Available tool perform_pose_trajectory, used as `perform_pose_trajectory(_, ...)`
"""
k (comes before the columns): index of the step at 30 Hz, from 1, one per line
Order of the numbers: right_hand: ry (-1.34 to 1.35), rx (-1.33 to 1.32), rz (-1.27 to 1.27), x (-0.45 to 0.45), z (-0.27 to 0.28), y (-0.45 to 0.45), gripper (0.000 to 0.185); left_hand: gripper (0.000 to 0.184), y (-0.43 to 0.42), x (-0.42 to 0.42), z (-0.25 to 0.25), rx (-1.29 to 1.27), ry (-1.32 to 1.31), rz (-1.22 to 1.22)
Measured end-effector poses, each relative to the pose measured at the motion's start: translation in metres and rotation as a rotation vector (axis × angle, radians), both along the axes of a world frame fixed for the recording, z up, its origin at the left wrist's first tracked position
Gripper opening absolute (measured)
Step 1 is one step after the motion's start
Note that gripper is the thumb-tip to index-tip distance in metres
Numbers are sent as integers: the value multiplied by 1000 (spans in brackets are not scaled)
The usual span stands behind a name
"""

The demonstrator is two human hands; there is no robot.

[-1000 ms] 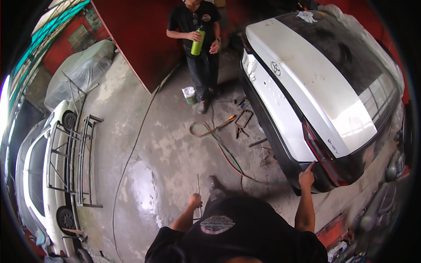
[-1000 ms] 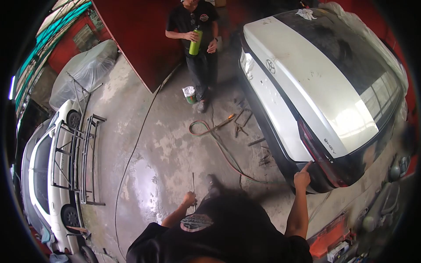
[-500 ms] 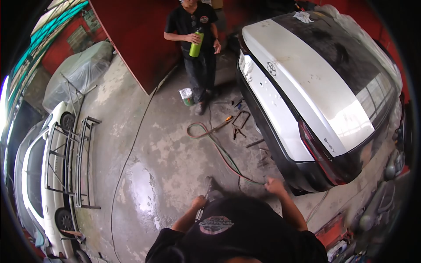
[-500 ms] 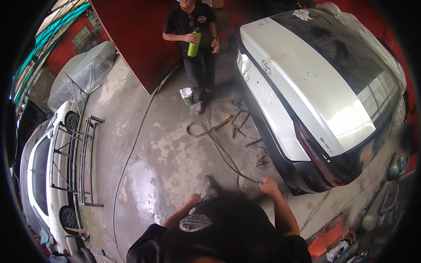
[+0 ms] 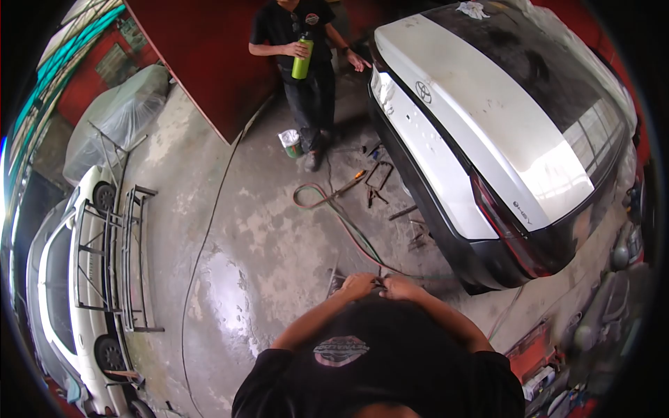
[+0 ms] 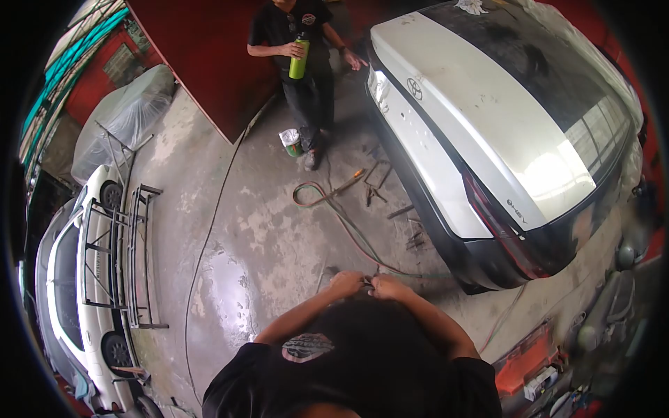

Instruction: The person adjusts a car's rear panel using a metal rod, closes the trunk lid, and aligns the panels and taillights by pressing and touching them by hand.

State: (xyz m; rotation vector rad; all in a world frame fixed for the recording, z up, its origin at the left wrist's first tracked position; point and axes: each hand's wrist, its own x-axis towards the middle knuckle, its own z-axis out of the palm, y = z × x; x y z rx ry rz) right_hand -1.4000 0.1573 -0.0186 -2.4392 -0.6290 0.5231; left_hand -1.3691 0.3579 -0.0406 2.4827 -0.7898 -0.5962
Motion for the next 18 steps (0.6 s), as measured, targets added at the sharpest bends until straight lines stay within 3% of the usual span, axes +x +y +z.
perform_pose_trajectory(2, 288, 34, -105, -8, -6, 0, 46, 29, -15, -3, 5, -71, 9, -19)
perform_pose_trajectory(5, 401, 168, -240, -23, -63, -23, 40, 30, -22, -11, 10, -239, 20, -64)
perform_pose_trajectory(7, 406, 49, -235, -38, -115, -47, 38, 31, -10, -17, 3, -475, -82, -105)
perform_pose_trajectory(8, 410, -10, -232, -46, -128, -55, 37, 32, -2, -21, 5, -447, -8, -53)
perform_pose_trajectory(10, 412, -220, -414, -71, -97, -70, 33, 34, 24, -27, 13, -387, 134, 54)
perform_pose_trajectory(11, 410, -326, -500, -79, -82, -75, 31, 34, 43, -32, -16, -328, 215, -9)
perform_pose_trajectory(12, 389, -386, -536, -92, -104, -89, 28, 34, 63, -40, -58, -270, 294, -70)
perform_pose_trajectory(13, 366, -446, -572, -112, -132, -109, 25, 35, 78, -45, -85, -20, 276, -274)
perform_pose_trajectory(14, 461, -485, -506, -123, -127, -123, 26, 35, 92, -49, -99, 234, 247, -473)
perform_pose_trajectory(15, 549, -522, -441, -129, -123, -135, 27, 34, 110, -58, -92, 16, 308, -207)
perform_pose_trajectory(16, 558, -544, -387, -148, -155, -154, 28, 33, 130, -70, -85, -204, 360, 58)
perform_pose_trajectory(17, 570, -572, -330, -162, -182, -169, 29, 33, 150, -80, -116, -215, 179, -61)
perform_pose_trajectory(18, 594, -548, -411, -166, -166, -167, 29, 32, 163, -84, -148, -225, 0, -177)
